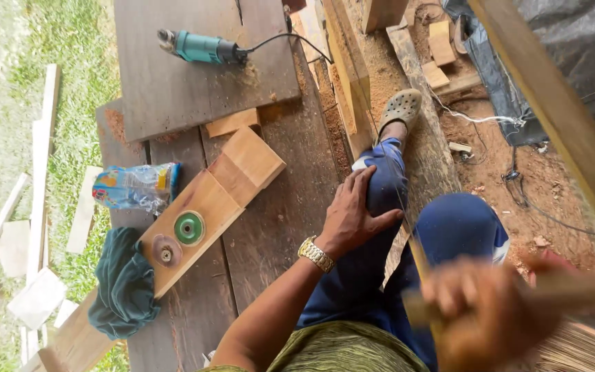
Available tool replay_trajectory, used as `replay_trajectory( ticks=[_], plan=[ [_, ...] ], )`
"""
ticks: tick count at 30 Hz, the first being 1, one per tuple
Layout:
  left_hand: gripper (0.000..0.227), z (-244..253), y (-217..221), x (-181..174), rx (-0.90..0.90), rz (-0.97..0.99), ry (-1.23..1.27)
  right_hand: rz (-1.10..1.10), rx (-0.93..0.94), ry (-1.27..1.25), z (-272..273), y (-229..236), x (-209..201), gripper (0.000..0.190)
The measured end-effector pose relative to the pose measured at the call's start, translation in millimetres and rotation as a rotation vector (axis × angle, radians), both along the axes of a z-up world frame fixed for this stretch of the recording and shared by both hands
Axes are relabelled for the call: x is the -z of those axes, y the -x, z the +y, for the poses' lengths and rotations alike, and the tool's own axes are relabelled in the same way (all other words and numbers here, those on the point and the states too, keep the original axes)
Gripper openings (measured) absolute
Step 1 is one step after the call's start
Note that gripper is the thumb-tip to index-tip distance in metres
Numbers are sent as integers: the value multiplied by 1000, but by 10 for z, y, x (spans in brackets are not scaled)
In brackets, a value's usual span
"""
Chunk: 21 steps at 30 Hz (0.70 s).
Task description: Manually sawing and filing a piece of wood for a carpentry project.
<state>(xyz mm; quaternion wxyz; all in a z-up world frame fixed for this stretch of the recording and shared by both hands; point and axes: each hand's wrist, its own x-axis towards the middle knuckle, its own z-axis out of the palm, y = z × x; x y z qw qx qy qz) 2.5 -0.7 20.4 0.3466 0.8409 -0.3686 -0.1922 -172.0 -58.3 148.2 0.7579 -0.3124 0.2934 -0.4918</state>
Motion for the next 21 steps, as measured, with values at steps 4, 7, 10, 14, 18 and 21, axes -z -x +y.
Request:
replay_trajectory(
  ticks=[4, 7, 10, 14, 18, 21],
  plan=[
    [98, -16, -73, 148, -12, -11, 50, -91, -25, 145, -497, -1095, 513, 24],
    [94, 28, 15, 54, -37, 45, -51, -174, -7, 113, -546, -1387, 455, 28],
    [96, 43, 86, 17, -16, 25, -9, -138, -41, 190, -466, -1074, 293, 30],
    [97, 11, 35, 11, -32, 33, 6, -91, -41, 101, -113, -202, 156, 27],
    [98, -7, 9, -9, -14, 30, 3, -16, -123, 14, 139, 942, 380, 9],
    [98, -9, -5, -6, -21, 17, -7, -11, -180, 27, 163, 1045, 934, 34]
  ],
)
